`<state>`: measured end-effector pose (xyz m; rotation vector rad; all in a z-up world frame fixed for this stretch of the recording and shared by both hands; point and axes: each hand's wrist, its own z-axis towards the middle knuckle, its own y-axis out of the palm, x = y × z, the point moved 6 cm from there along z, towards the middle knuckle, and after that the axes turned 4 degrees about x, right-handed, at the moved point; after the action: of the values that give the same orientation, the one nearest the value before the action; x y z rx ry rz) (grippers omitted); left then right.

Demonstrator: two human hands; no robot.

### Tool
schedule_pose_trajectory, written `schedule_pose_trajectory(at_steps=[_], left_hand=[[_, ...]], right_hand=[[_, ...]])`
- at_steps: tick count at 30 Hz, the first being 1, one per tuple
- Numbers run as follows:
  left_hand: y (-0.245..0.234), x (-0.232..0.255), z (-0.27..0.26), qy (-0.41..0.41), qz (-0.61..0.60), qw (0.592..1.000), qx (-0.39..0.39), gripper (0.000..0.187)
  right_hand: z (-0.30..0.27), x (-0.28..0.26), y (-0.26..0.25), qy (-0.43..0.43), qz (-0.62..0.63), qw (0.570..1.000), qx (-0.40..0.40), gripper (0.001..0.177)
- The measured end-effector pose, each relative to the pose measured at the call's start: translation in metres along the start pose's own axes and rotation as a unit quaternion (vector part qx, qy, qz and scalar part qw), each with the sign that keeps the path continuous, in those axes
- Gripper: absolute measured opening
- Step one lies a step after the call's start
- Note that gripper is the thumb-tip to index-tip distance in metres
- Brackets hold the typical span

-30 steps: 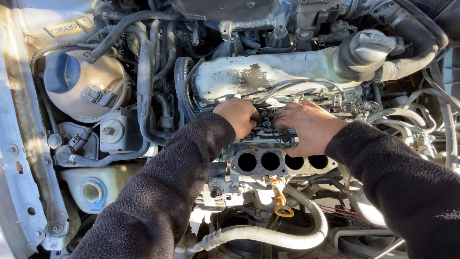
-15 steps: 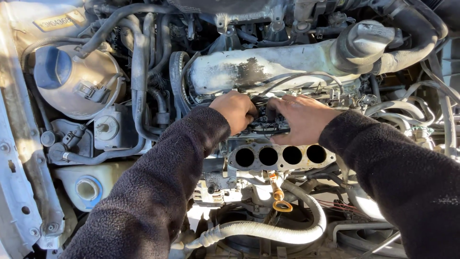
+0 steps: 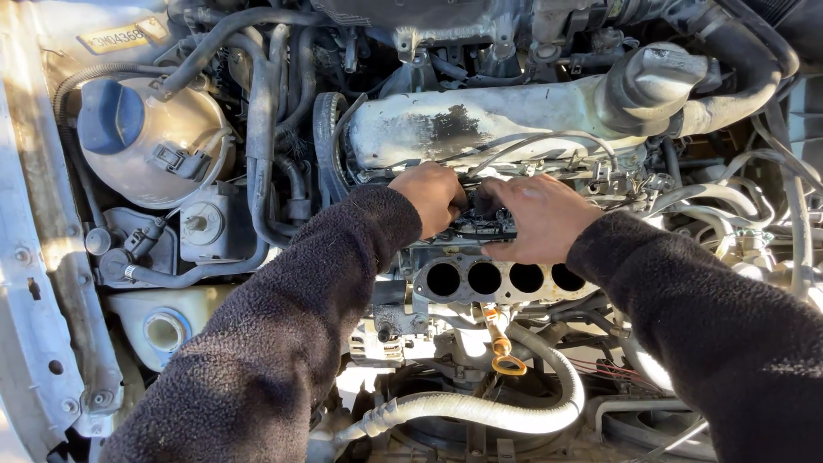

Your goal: The person works on a car engine with the hood open, using a red marker to label wires and a yellow screwdriver to manipulate components. They handle various wires and engine parts, including a black plastic component, while the camera provides a first-person view of the engine bay.

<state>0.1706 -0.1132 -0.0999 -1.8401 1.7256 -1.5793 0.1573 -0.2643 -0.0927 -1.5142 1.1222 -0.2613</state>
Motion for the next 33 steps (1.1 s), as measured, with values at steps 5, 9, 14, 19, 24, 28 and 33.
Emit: schedule_pose_trajectory(at_steps=[5, 9, 14, 19, 24, 28, 33], left_hand=[[-0.001, -0.006, -0.006, 0.004, -0.055, 0.998, -0.013, 0.023], [-0.002, -0.009, -0.009, -0.005, -0.075, 0.997, -0.005, 0.024], [0.001, -0.012, -0.004, -0.011, -0.079, 0.997, 0.001, 0.024], [-0.001, -0.013, -0.006, 0.009, -0.101, 0.995, -0.011, 0.029], [-0.016, 0.000, -0.021, -0.046, -0.070, 0.996, -0.024, 0.028], [-0.009, -0.005, -0.020, -0.049, -0.061, 0.997, 0.007, 0.031], [-0.019, 0.002, -0.028, -0.041, -0.102, 0.994, 0.025, 0.033]], right_hand=[[-0.001, 0.000, 0.004, 0.006, 0.027, 0.999, 0.026, 0.083], [-0.004, 0.005, 0.008, 0.020, 0.104, 0.993, 0.041, 0.081], [-0.003, 0.007, 0.007, 0.010, 0.105, 0.992, 0.071, 0.077], [-0.007, 0.004, 0.005, -0.004, 0.124, 0.988, 0.086, 0.070], [-0.016, 0.000, -0.002, -0.006, 0.120, 0.986, 0.119, 0.076], [-0.021, -0.005, -0.002, -0.037, 0.037, 0.993, 0.110, 0.082], [-0.038, -0.019, 0.002, -0.077, 0.001, 0.987, 0.142, 0.082]])
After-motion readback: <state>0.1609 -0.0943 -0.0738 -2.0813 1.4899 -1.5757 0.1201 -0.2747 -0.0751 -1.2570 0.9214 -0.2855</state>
